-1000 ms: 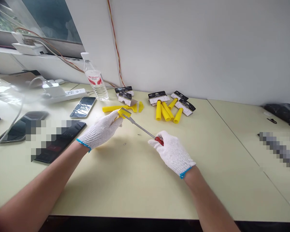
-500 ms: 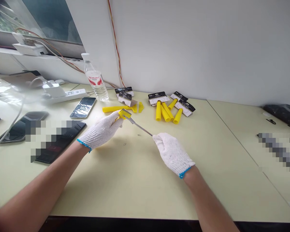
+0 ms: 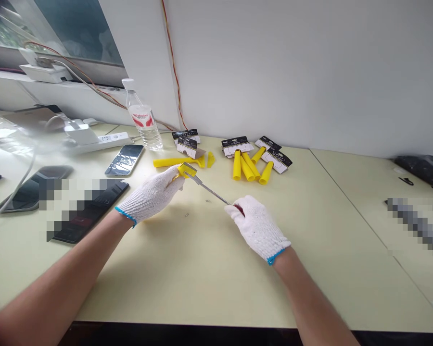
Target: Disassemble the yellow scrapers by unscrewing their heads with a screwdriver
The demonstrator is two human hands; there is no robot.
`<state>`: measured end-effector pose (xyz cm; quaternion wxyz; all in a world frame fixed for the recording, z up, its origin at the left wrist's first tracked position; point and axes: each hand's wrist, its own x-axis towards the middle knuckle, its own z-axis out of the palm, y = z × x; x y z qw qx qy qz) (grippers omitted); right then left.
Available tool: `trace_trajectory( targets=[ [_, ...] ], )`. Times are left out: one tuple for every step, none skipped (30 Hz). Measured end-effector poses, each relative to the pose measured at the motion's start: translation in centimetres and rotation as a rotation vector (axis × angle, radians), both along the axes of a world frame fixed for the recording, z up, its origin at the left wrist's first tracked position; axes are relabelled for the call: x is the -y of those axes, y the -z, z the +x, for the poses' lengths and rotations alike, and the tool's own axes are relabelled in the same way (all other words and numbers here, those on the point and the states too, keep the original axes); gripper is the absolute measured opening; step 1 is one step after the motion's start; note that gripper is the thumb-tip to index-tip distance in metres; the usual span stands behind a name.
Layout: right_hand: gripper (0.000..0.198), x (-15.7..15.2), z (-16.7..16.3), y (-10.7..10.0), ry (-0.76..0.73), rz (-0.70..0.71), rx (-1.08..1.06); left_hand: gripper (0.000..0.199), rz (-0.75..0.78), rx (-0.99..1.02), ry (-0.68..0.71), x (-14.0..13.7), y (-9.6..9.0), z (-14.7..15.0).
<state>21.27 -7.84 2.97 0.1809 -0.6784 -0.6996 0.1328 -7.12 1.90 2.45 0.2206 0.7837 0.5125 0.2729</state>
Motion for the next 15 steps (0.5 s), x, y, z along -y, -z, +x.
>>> trace_trajectory(
  targets=[
    [0.027,-0.01,0.03,0.11,0.004,0.003,0.001,0.029,0.002,0.005,0.004,0.04,-0.03,0.01],
    [0.026,-0.03,0.05,0.24,0.01,0.004,0.004,0.028,0.005,0.011,0.008,0.06,-0.05,0.02],
    [0.025,-0.07,0.06,0.37,0.016,0.004,0.006,0.028,0.008,0.017,0.011,0.07,-0.06,0.03],
    [0.024,-0.11,0.08,0.48,0.019,0.001,0.008,0.029,0.01,0.021,0.015,0.07,-0.05,0.05],
    [0.024,-0.15,0.11,0.55,0.02,-0.003,0.009,0.029,0.013,0.023,0.02,0.05,-0.02,0.05],
    [0.025,-0.17,0.14,0.56,0.018,-0.007,0.01,0.029,0.016,0.023,0.024,0.01,0.03,0.06],
    [0.026,-0.18,0.18,0.52,0.013,-0.012,0.011,0.029,0.018,0.023,0.026,-0.03,0.09,0.05],
    [0.026,-0.18,0.23,0.42,0.006,-0.017,0.011,0.03,0.019,0.021,0.025,-0.07,0.14,0.05],
    [0.026,-0.17,0.28,0.31,-0.002,-0.022,0.011,0.029,0.018,0.019,0.022,-0.11,0.19,0.03],
    [0.026,-0.16,0.34,0.19,-0.01,-0.026,0.011,0.029,0.017,0.017,0.018,-0.13,0.22,0.02],
    [0.027,-0.16,0.37,0.12,-0.015,-0.029,0.011,0.029,0.015,0.013,0.014,-0.13,0.22,0.0],
    [0.027,-0.2,0.39,0.09,-0.019,-0.032,0.012,0.029,0.013,0.008,0.01,-0.11,0.2,-0.02],
    [0.026,-0.27,0.38,0.13,-0.018,-0.034,0.013,0.029,0.014,0.002,0.008,-0.07,0.15,-0.03],
    [0.027,-0.38,0.35,0.23,-0.015,-0.037,0.014,0.028,0.018,-0.001,0.008,-0.03,0.1,-0.04],
    [0.027,-0.51,0.31,0.37,-0.01,-0.04,0.014,0.028,0.024,-0.002,0.008,0.01,0.06,-0.05]
  ],
)
